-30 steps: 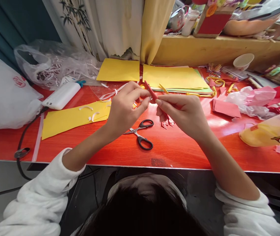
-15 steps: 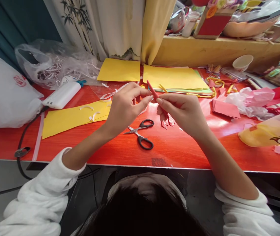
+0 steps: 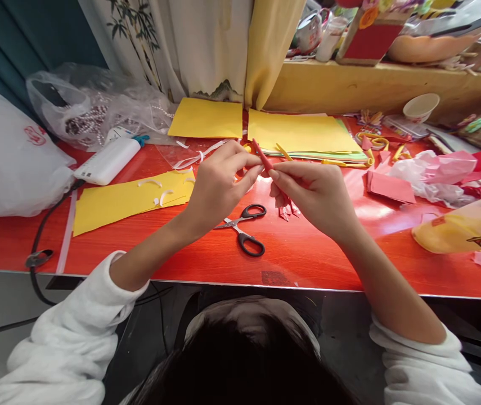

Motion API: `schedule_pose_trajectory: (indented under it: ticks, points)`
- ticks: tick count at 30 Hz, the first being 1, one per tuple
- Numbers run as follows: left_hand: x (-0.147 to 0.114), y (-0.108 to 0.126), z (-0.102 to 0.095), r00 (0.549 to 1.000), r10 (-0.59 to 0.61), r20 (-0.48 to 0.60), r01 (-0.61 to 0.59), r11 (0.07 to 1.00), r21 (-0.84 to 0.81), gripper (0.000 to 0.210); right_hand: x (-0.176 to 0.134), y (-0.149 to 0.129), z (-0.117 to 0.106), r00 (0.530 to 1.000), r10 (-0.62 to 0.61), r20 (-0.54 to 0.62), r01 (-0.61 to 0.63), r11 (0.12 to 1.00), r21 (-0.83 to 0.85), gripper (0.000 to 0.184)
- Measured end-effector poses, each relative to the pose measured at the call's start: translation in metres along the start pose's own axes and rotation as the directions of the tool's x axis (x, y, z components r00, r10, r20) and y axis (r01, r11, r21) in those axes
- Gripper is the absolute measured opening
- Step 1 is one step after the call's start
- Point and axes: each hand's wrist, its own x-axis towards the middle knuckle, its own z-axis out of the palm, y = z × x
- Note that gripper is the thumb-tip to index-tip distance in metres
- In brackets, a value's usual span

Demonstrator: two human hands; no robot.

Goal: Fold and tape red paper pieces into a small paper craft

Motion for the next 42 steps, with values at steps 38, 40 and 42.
schedule_pose_trajectory:
  ticks: [38, 40, 42]
  points:
    - [0.009, -0.037, 0.002, 0.997, 0.080, 0.024, -0.082, 0.983, 0.162, 0.035, 0.009, 0.014, -0.005, 0.972, 0.152, 0.181, -0.217, 0.876, 0.430, 0.026]
    - [0.011, -0.031, -0.004, 0.988, 0.142, 0.057, -0.149, 0.976, 0.156, 0.040, 0.010, 0.015, -0.006, 0.963, 0.173, 0.204, -0.253, 0.841, 0.478, 0.023]
    - [0.012, -0.029, -0.008, 0.978, 0.175, 0.116, -0.189, 0.973, 0.131, 0.036, 0.010, 0.014, -0.007, 0.950, 0.196, 0.244, -0.302, 0.780, 0.549, 0.021]
